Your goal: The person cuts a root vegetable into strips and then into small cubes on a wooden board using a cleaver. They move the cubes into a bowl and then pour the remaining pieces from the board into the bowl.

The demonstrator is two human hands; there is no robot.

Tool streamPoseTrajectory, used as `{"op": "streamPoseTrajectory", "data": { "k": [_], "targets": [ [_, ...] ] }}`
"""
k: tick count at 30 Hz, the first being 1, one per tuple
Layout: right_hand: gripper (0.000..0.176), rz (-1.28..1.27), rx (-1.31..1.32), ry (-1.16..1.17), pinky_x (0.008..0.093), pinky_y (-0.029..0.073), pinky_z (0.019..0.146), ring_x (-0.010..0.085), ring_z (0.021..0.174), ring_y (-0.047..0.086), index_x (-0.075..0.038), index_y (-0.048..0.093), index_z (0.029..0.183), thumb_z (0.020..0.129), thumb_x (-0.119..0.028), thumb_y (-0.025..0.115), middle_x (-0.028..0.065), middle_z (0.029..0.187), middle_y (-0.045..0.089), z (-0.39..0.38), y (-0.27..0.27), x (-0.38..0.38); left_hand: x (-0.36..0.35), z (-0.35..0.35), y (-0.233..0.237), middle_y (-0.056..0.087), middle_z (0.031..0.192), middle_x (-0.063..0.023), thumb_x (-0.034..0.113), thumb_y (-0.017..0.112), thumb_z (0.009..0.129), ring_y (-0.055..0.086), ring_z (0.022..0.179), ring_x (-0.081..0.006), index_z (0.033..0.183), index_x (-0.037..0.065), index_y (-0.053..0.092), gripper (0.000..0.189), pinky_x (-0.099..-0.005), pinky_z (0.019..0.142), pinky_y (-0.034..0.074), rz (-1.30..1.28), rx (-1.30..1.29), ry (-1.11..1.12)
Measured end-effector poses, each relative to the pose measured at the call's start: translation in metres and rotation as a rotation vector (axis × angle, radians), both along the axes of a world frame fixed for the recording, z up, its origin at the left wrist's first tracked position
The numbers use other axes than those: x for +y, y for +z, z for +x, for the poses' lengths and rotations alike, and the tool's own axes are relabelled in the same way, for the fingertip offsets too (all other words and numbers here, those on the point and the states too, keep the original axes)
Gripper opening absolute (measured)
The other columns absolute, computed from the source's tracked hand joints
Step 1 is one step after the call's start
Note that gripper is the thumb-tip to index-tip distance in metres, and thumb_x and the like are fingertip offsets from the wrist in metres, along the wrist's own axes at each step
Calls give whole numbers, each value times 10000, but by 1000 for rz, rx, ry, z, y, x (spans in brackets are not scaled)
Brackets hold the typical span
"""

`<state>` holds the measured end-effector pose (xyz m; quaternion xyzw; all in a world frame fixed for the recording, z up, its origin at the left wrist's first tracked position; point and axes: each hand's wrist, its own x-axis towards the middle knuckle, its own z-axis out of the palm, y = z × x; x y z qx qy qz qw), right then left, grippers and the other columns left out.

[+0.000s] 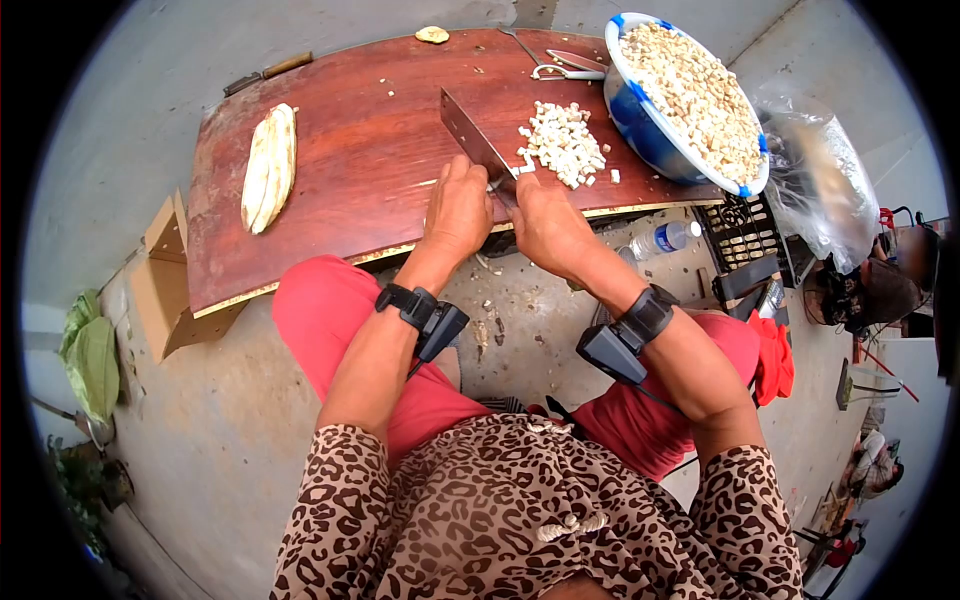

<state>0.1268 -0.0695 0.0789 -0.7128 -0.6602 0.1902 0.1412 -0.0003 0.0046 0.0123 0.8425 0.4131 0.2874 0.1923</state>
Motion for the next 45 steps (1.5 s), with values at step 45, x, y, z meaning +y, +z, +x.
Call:
{"op": "streamPoseTrajectory", "data": {
  "k": [45],
  "targets": [
    [174, -48, 11, 30, 537, 519, 732, 498, 847, 641, 86, 515, 984, 855, -31, 509, 351, 840, 633, -13, 8, -5, -10, -13, 5, 537, 975, -220, 1, 609, 750, 534, 957, -406, 959, -30, 613, 211, -489, 833, 451, 47, 106, 97]
  ]
}}
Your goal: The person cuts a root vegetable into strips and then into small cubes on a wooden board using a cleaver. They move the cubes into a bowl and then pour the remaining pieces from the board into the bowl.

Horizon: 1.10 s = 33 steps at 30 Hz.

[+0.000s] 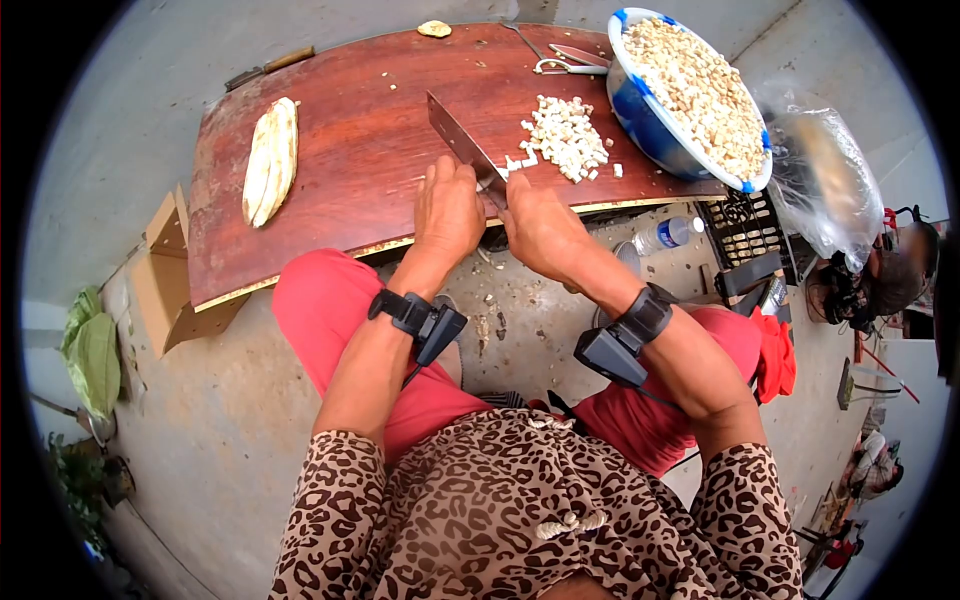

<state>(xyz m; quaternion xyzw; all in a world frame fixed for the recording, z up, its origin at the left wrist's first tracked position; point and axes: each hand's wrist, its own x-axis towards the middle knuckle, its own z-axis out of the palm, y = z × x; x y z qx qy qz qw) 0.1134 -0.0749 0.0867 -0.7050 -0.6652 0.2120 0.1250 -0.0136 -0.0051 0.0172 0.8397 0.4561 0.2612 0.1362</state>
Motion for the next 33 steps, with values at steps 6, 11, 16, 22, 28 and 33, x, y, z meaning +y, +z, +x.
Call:
{"op": "streamPoseTrajectory", "data": {
  "k": [6, 11, 16, 22, 28, 33],
  "targets": [
    [189, 74, 50, -22, 548, 476, 651, 513, 784, 610, 64, 481, 954, 888, -83, 581, 339, 784, 610, 4, 2, 1, -1, -1, -2, 535, 970, -213, 2, 613, 745, 534, 953, -401, 939, -22, 619, 196, -492, 823, 449, 12, -20, 12],
    [181, 36, 56, -11, 550, 471, 659, 514, 790, 608, 65, 478, 951, 889, -77, 573, 346, 785, 605, 0, 0, -1, -3, -4, -1, 532, 972, -206, 10, 618, 741, 534, 951, -393, 950, -16, 618, 211, -486, 813, 451, 28, 26, 39],
    [181, 52, 54, -1, 551, 471, 666, 512, 797, 608, 65, 477, 953, 893, -80, 567, 353, 787, 602, 0, -1, 2, -4, -5, -1, 532, 976, -205, 11, 617, 739, 532, 951, -393, 945, -18, 617, 208, -486, 811, 451, 25, 31, 40],
    [175, 51, 62, 9, 551, 489, 690, 511, 804, 618, 64, 484, 962, 890, -81, 550, 347, 795, 615, -1, 6, -1, -5, -5, -1, 533, 974, -206, 18, 619, 735, 533, 951, -397, 931, -26, 605, 201, -490, 816, 454, 28, -6, 50],
    [165, -1, 20, 28, 544, 515, 731, 502, 832, 641, 69, 497, 980, 874, -55, 514, 347, 821, 633, 1, -2, 0, -6, -11, 2, 541, 956, -196, 29, 622, 734, 543, 945, -392, 930, -12, 611, 201, -490, 810, 457, 15, 24, 63],
    [177, 18, 40, -42, 551, 480, 680, 506, 794, 614, 51, 483, 955, 891, -91, 567, 337, 783, 613, 15, -3, 0, -6, -7, 2, 565, 947, -163, 44, 633, 759, 559, 949, -353, 889, 3, 636, 137, -467, 798, 469, 21, 53, 43]
  ]
}}
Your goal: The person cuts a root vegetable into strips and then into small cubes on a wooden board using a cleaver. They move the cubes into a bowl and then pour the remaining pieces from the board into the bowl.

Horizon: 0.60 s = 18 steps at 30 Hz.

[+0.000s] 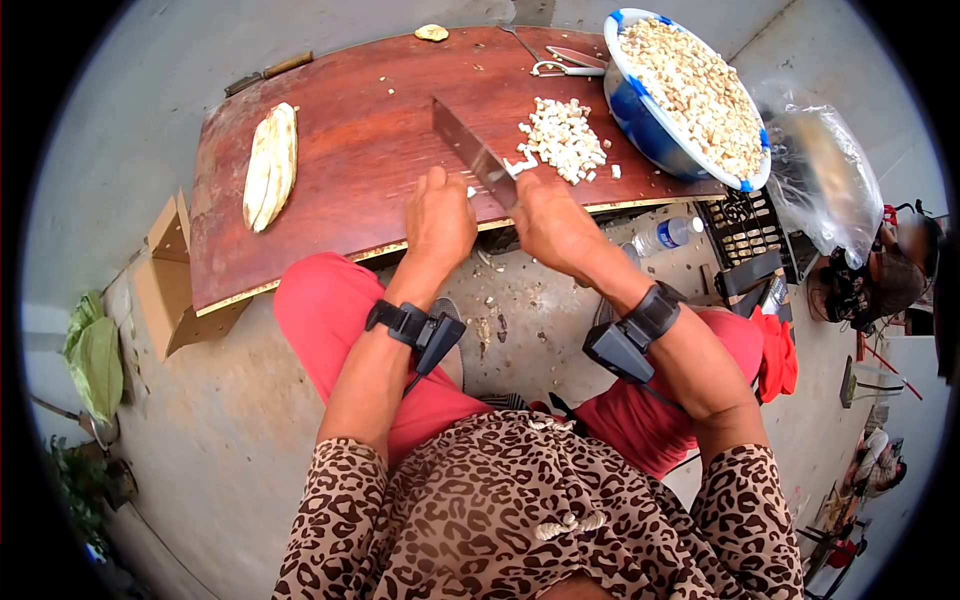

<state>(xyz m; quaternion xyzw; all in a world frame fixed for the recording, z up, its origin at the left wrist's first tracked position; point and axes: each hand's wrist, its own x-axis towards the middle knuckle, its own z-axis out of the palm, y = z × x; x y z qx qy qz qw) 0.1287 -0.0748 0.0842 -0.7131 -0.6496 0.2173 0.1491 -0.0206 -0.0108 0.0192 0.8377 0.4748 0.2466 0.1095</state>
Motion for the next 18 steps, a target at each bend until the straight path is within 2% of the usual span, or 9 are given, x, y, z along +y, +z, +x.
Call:
{"op": "streamPoseTrajectory", "data": {
  "k": [5, 8, 13, 16, 18],
  "targets": [
    [164, 83, -15, -56, 543, 475, 689, 505, 807, 612, 57, 499, 983, 888, -66, 551, 330, 801, 617, 20, -1, 2, 7, 17, -9, 561, 944, -154, 51, 644, 759, 560, 952, -341, 863, 10, 618, 115, -462, 809, 471, 24, -51, -69],
    [162, 100, 0, -24, 538, 490, 700, 502, 810, 621, 67, 511, 972, 888, -66, 548, 334, 799, 621, 16, 2, -2, 7, 19, -12, 543, 943, -182, 31, 629, 757, 546, 948, -383, 909, 0, 593, 159, -482, 797, 464, 40, -120, -101],
    [178, 91, -30, 46, 537, 512, 711, 498, 813, 638, 66, 524, 950, 901, -103, 554, 344, 791, 626, 8, -1, -5, 7, 18, -12, 542, 952, -182, 27, 631, 754, 540, 960, -384, 960, 5, 593, 211, -480, 802, 464, 43, -160, -116],
    [154, 31, 10, -27, 525, 484, 722, 495, 854, 612, 78, 520, 968, 886, -47, 556, 330, 856, 624, 4, 17, -4, 7, 17, -11, 540, 956, -182, 24, 629, 752, 538, 963, -383, 971, 9, 594, 222, -479, 803, 464, 32, -155, -114],
    [156, 120, 38, 6, 525, 485, 725, 494, 856, 614, 76, 521, 968, 886, -51, 560, 333, 857, 623, 5, 12, -4, 6, 18, -12, 539, 956, -181, 23, 628, 751, 538, 962, -383, 974, 11, 594, 226, -479, 803, 464, 31, -155, -111]
  ]
}}
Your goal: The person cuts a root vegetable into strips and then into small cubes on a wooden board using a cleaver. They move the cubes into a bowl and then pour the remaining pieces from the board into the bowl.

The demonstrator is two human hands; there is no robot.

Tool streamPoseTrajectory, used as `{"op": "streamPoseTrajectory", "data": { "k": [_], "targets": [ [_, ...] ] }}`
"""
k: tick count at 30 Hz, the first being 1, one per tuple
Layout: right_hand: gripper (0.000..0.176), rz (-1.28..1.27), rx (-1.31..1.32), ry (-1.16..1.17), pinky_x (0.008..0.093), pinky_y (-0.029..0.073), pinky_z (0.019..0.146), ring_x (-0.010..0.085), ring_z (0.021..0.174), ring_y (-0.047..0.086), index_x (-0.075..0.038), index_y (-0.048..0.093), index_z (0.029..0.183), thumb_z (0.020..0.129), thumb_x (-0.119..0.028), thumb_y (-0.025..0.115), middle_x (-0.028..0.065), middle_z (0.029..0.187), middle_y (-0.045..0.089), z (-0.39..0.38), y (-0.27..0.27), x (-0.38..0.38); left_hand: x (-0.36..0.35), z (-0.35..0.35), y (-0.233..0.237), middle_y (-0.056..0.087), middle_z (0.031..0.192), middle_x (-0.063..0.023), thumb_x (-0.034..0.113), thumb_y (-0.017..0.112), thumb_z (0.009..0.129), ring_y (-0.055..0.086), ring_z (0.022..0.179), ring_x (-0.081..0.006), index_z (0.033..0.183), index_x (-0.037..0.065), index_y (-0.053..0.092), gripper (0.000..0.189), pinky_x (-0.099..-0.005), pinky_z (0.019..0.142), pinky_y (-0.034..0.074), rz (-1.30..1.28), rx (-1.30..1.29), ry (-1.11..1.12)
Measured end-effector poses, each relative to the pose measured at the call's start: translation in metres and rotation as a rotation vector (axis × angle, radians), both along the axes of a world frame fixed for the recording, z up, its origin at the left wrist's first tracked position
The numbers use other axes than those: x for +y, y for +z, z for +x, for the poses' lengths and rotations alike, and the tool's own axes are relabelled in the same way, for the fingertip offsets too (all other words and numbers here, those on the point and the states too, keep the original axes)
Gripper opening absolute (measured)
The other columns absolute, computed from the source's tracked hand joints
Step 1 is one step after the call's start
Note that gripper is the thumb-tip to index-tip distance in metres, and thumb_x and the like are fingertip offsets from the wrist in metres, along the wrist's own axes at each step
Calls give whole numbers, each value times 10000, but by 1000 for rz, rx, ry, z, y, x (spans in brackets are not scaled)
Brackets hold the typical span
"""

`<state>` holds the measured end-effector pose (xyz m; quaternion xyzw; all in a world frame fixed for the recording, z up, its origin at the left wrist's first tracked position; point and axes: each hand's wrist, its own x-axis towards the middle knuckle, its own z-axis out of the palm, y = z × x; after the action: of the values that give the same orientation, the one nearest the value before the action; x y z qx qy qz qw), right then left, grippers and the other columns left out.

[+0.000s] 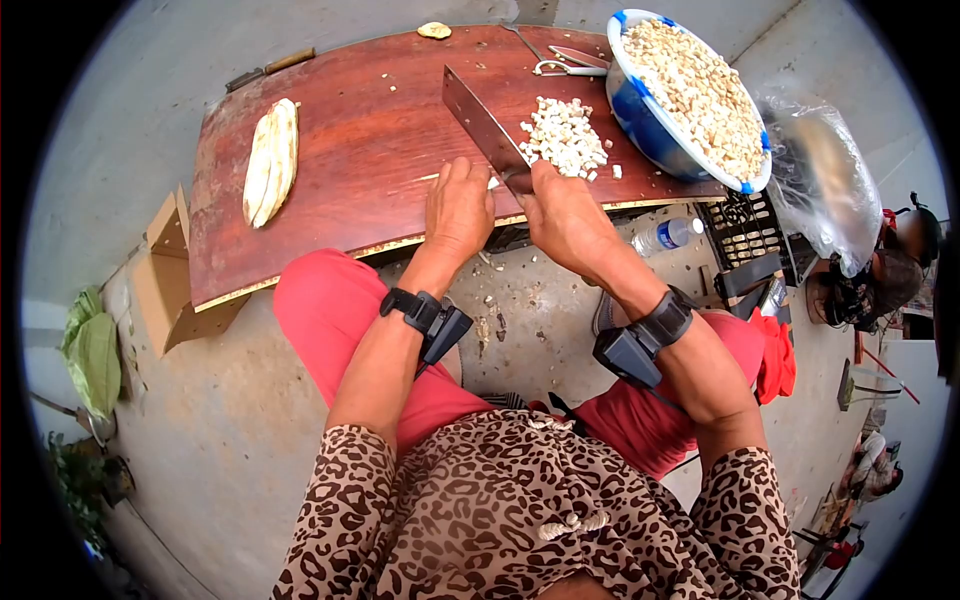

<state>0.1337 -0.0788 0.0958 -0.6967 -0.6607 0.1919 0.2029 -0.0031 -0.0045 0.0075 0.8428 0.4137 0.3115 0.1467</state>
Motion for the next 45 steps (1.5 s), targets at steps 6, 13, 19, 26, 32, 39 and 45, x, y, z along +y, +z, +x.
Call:
{"op": "streamPoseTrajectory", "data": {
  "k": [6, 13, 19, 26, 32, 39, 45],
  "targets": [
    [155, -79, -26, -17, 527, 481, 722, 491, 861, 613, 63, 509, 971, 885, -54, 562, 340, 846, 616, -2, -16, 1, 0, -1, 0, 538, 957, -179, 19, 624, 748, 537, 957, -386, 975, 10, 592, 230, -479, 805, 463, 7, 5, -7],
    [148, 57, -9, 31, 541, 472, 692, 506, 822, 604, 52, 497, 957, 879, -52, 568, 337, 805, 609, -4, -6, 1, -1, -3, 4, 539, 982, -203, -7, 601, 750, 534, 977, -402, 992, -10, 593, 242, -485, 827, 463, -47, -31, -9],
    [133, -68, -55, 5, 541, 469, 662, 511, 799, 602, 55, 500, 943, 879, -44, 561, 330, 785, 608, -8, -18, 2, -2, -4, 7, 538, 986, -212, -17, 588, 751, 532, 982, -408, 998, -23, 594, 247, -484, 837, 463, -70, -8, -10],
    [163, 38, -46, 54, 548, 473, 662, 515, 794, 605, 57, 481, 959, 892, -66, 564, 336, 786, 610, -8, -10, 0, 0, -5, 2, 536, 983, -218, -32, 583, 747, 531, 979, -411, 971, -33, 597, 224, -479, 847, 463, -69, -48, -1],
    [159, -80, -81, 21, 555, 472, 661, 513, 790, 607, 49, 477, 947, 891, -71, 564, 339, 782, 609, -12, -17, 1, 0, -6, 1, 536, 974, -214, -30, 587, 746, 531, 968, -408, 966, -35, 601, 220, -480, 839, 458, -57, -35, -3],
    [145, -129, -99, 42, 532, 520, 740, 486, 856, 647, 60, 501, 973, 849, -16, 507, 341, 847, 640, -17, -3, 0, -7, -10, 12, 543, 965, -196, 11, 616, 750, 542, 954, -386, 966, -11, 615, 217, -475, 826, 463, -7, 35, 65],
    [141, -130, -91, 35, 531, 520, 720, 490, 840, 644, 59, 505, 964, 846, -17, 520, 341, 824, 635, -19, -4, 2, -7, -13, 6, 549, 971, -185, 12, 613, 755, 546, 948, -383, 980, 2, 619, 225, -478, 813, 471, -67, 76, 72]
  ]
}}
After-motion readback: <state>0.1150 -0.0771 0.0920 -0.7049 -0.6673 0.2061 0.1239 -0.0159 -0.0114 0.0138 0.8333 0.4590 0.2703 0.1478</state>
